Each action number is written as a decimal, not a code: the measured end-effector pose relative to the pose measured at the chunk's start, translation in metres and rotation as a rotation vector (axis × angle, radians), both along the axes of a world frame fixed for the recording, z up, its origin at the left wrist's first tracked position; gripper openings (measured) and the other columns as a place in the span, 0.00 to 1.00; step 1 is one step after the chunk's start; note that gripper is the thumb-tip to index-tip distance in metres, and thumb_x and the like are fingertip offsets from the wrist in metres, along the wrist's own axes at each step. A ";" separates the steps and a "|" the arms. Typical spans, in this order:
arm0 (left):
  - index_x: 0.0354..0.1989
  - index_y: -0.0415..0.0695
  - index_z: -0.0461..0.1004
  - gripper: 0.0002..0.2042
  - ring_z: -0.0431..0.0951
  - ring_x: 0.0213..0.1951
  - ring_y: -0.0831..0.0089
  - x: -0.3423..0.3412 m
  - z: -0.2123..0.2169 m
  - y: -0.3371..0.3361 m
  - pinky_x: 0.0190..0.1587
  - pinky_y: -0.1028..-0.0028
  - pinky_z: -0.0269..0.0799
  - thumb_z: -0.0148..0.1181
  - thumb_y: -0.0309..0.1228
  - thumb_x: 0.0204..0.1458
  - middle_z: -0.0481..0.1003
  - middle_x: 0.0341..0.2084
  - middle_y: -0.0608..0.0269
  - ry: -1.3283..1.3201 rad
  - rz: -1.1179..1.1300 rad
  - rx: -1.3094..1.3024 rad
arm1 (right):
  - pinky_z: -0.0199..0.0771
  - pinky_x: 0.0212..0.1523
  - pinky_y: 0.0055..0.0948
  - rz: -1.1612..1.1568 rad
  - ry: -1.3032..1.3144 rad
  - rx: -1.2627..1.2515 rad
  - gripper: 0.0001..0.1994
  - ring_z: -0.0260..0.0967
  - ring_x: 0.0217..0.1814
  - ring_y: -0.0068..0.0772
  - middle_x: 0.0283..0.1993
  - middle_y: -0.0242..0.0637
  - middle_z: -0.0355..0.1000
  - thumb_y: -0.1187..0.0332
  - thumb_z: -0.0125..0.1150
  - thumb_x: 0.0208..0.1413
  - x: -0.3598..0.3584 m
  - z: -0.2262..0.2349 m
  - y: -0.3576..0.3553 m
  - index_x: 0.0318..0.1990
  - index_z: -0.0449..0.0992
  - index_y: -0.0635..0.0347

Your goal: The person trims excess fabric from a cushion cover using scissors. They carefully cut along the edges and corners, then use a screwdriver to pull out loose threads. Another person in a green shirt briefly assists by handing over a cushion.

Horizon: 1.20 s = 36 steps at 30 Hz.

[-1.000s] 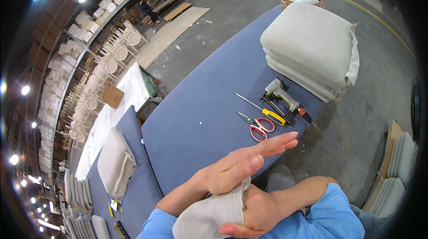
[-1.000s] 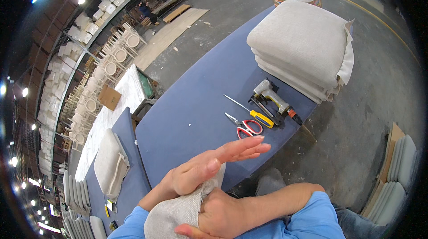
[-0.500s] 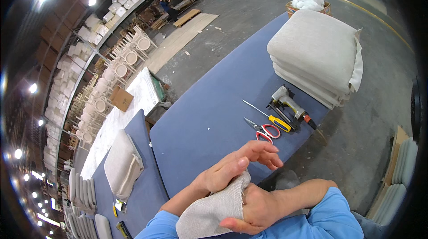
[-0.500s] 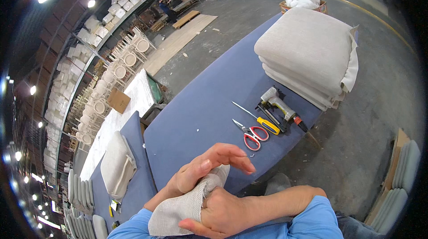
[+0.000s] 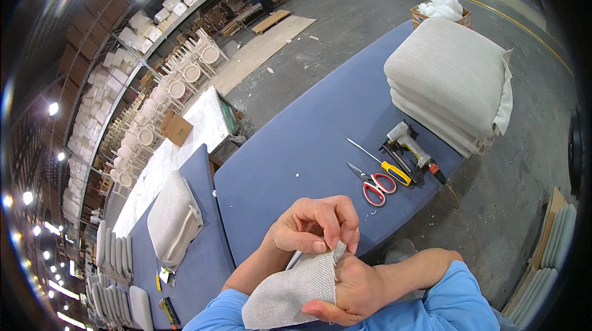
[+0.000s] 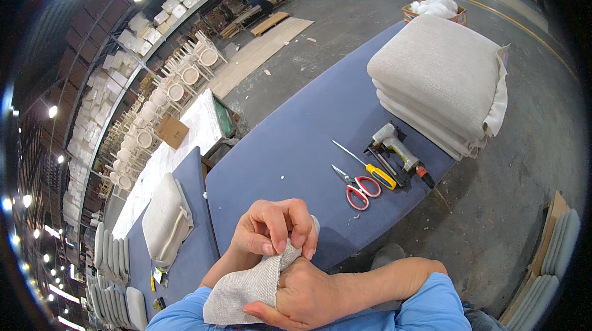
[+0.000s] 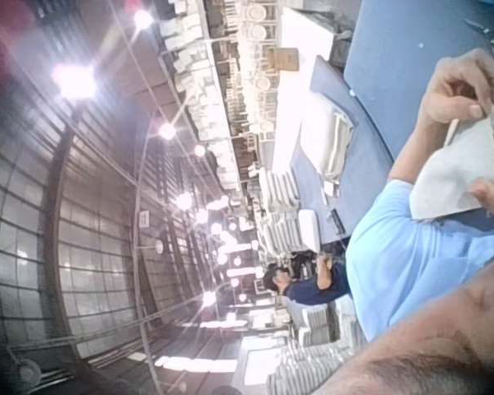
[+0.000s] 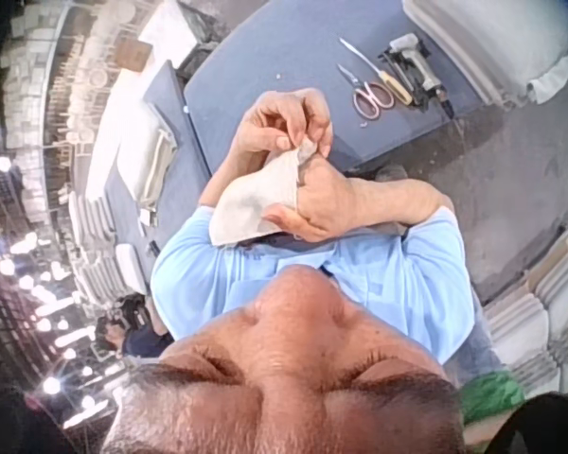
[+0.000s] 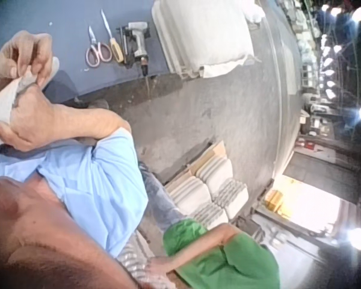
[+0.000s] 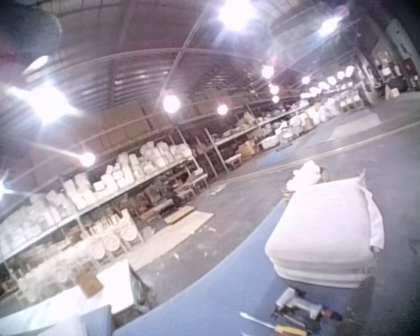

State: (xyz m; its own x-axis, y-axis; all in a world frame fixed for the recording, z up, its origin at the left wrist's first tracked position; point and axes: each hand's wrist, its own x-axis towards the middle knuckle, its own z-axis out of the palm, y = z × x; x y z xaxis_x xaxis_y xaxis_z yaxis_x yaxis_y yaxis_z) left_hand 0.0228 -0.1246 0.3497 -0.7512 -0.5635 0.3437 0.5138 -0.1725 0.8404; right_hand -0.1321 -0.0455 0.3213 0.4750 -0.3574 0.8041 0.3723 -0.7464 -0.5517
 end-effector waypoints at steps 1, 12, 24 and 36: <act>0.33 0.40 0.81 0.05 0.81 0.39 0.50 -0.001 0.001 0.000 0.41 0.60 0.75 0.68 0.28 0.56 0.73 0.36 0.51 0.001 0.004 -0.006 | 0.57 0.69 0.56 0.004 -0.001 -0.007 0.21 0.68 0.62 0.56 0.60 0.51 0.73 0.61 0.52 0.70 -0.001 -0.003 -0.001 0.61 0.76 0.68; 0.29 0.38 0.82 0.07 0.80 0.38 0.53 0.000 0.006 -0.001 0.41 0.62 0.75 0.71 0.30 0.51 0.72 0.35 0.52 -0.049 0.016 -0.022 | 0.58 0.67 0.51 -0.001 0.008 -0.021 0.15 0.70 0.54 0.49 0.50 0.43 0.74 0.62 0.51 0.71 -0.001 0.010 -0.006 0.54 0.78 0.62; 0.25 0.38 0.81 0.10 0.76 0.38 0.57 0.005 0.019 -0.004 0.41 0.63 0.73 0.74 0.32 0.47 0.69 0.33 0.55 -0.136 0.022 -0.074 | 0.63 0.65 0.45 0.067 -0.036 0.063 0.18 0.72 0.55 0.44 0.52 0.40 0.75 0.62 0.52 0.70 0.011 0.003 -0.007 0.60 0.75 0.62; 0.23 0.42 0.76 0.12 0.71 0.37 0.65 0.024 0.057 0.005 0.40 0.68 0.68 0.73 0.33 0.49 0.69 0.33 0.57 -0.411 -0.027 -0.204 | 0.56 0.74 0.40 0.414 -0.028 0.020 0.29 0.63 0.72 0.43 0.71 0.44 0.66 0.54 0.47 0.70 0.040 -0.027 -0.017 0.73 0.64 0.62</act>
